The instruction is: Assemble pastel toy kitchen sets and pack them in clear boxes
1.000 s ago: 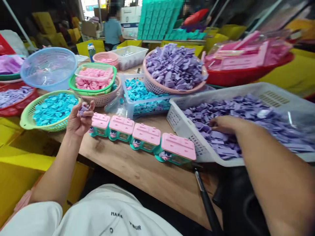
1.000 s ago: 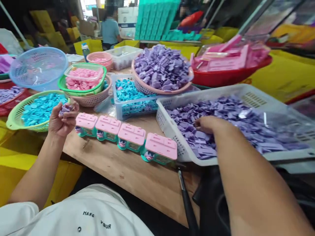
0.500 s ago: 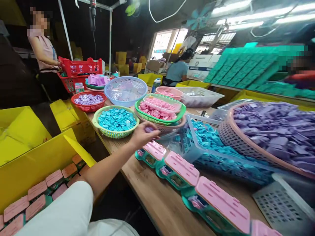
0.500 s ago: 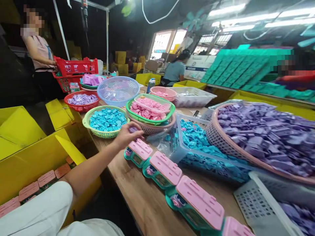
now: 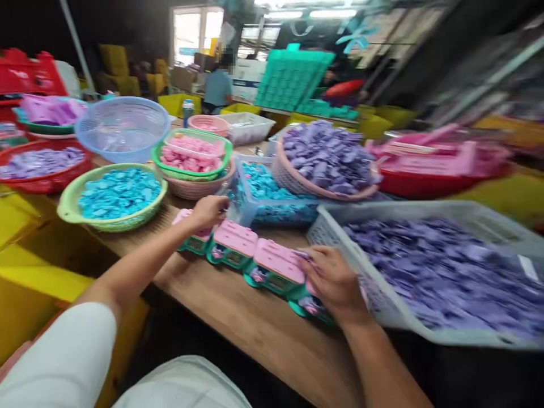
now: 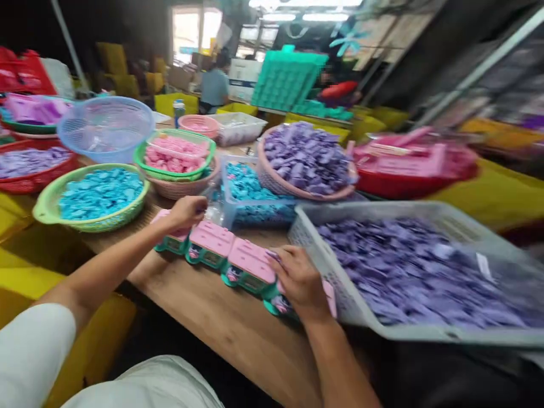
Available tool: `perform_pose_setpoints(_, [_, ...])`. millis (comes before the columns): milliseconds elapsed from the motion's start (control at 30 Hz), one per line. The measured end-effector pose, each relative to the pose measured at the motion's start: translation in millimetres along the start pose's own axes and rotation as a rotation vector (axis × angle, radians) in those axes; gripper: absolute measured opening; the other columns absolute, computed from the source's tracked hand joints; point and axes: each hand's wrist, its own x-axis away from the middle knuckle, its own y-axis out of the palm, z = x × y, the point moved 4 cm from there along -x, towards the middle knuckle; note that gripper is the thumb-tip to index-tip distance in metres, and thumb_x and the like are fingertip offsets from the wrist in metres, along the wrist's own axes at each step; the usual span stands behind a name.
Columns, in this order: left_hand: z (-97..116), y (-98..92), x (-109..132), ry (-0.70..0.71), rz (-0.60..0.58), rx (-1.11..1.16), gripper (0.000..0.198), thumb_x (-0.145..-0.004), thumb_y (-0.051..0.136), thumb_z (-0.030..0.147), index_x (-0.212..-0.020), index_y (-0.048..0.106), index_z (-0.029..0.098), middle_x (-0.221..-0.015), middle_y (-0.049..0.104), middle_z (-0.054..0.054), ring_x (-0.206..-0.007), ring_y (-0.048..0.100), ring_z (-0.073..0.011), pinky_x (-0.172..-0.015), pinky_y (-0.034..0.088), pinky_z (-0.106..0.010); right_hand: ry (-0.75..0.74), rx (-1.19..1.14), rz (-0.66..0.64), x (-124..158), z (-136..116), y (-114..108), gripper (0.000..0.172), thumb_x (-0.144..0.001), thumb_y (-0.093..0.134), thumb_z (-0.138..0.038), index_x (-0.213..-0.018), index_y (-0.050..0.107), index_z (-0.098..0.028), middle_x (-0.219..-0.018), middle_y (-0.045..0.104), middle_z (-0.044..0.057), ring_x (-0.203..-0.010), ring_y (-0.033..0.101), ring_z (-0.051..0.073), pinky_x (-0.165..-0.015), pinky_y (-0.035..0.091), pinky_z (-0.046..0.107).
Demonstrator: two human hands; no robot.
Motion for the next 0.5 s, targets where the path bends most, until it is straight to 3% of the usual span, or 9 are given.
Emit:
perform_pose_setpoints(133, [-6.6,-0.2,-6.2,0.035,0.009,0.009,0.022,-0.072,0.059,0.016,-0.089,0.073,0.018,-0.082,0.072,-0.005,-0.073,0.061,-0.0191,-0.069,0.042,-0.026,0.144,-0.103,-0.064,-4.3,10.3,1.6,0.036,-0.097,0.052,-0.051,-0.088,0.070,-0.021,-0.081,0.065,0.006,-0.076,0.063,0.021,-0.069,0.051,0.034])
perform_pose_setpoints(233, [-12.6,-11.5,-2.6,0.023,0.010,-0.011,0.021,-0.071,0.060,0.020,-0.088,0.073,0.019,-0.078,0.071,-0.004,-0.068,0.059,-0.0176,-0.065,0.040,-0.024,0.201,-0.175,-0.078,-16.4,0.7,10.5,0.036,-0.095,0.054,-0.051,-0.083,0.070,-0.021,-0.079,0.064,0.005,-0.075,0.062,0.020,-0.068,0.050,0.034])
perform_pose_setpoints(367, [-32.7,-32.0,2.9,0.014,-0.028,-0.021,0.022,-0.072,0.060,0.027,-0.088,0.072,0.018,-0.074,0.069,-0.002,-0.063,0.054,-0.0155,-0.064,0.039,-0.023,0.269,-0.304,-0.028,-31.1,-19.6,27.0,0.033,-0.094,0.056,-0.050,-0.086,0.071,-0.021,-0.082,0.065,0.005,-0.078,0.063,0.018,-0.069,0.051,0.030])
perform_pose_setpoints(500, [-48.8,-49.4,6.5,0.012,0.031,-0.123,0.020,-0.072,0.060,0.028,-0.085,0.071,0.019,-0.078,0.070,-0.004,-0.068,0.057,-0.0179,-0.068,0.041,-0.024,0.311,-0.509,0.049,-38.2,-27.6,38.0,0.030,-0.092,0.059,-0.048,-0.096,0.072,-0.021,-0.092,0.069,0.005,-0.085,0.066,0.017,-0.074,0.054,0.029])
